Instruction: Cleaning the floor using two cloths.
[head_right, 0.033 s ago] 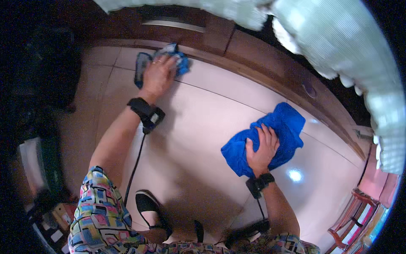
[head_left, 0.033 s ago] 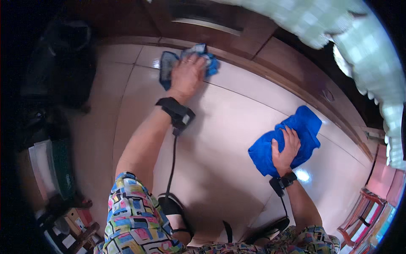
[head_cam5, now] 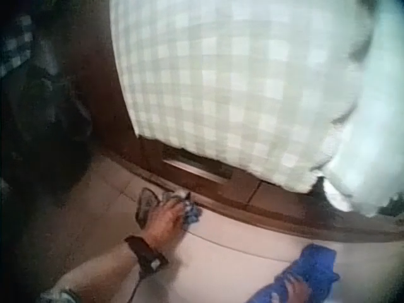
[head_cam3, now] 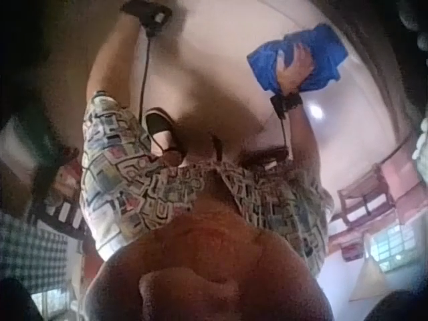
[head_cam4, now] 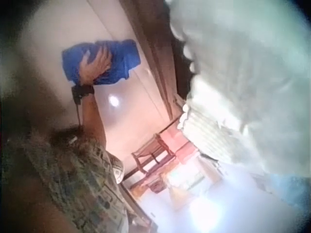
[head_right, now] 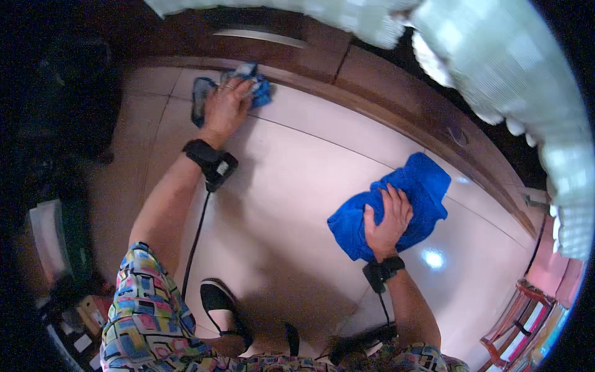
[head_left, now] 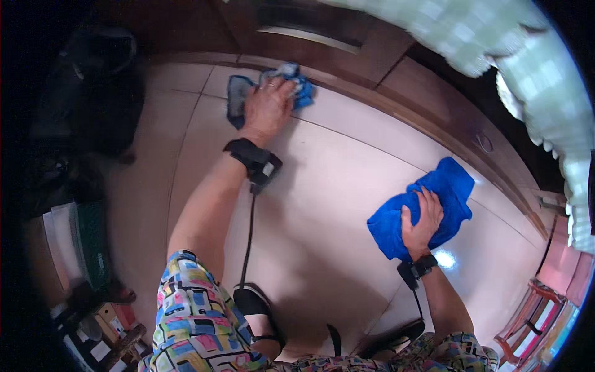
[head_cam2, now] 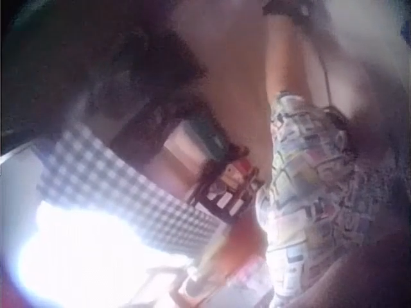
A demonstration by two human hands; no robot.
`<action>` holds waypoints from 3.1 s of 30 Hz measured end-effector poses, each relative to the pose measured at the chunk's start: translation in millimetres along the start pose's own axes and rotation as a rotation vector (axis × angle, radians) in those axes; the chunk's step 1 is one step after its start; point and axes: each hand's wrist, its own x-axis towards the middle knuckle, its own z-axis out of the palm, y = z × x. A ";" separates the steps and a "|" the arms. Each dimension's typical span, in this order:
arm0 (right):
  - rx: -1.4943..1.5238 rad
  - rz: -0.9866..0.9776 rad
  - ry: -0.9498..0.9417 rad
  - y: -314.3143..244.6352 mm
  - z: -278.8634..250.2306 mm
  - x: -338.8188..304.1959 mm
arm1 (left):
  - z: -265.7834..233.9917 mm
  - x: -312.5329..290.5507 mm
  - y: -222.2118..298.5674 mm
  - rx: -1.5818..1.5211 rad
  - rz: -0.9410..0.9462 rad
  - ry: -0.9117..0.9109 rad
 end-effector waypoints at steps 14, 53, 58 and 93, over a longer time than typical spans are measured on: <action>-0.062 -0.001 -0.034 5.9 5.1 -6.9 | -0.4 -6.0 -201.4 0.140 -0.384 0.061; -0.070 -0.031 0.015 26.6 17.4 -21.6 | -1.6 38.8 -460.6 0.329 -0.646 0.125; -0.031 -0.033 0.060 18.3 14.4 -19.2 | -8.4 38.2 -451.3 0.299 -0.579 0.107; -0.167 0.055 0.017 10.6 16.5 -7.0 | -18.2 3.6 -163.2 0.083 -0.092 0.165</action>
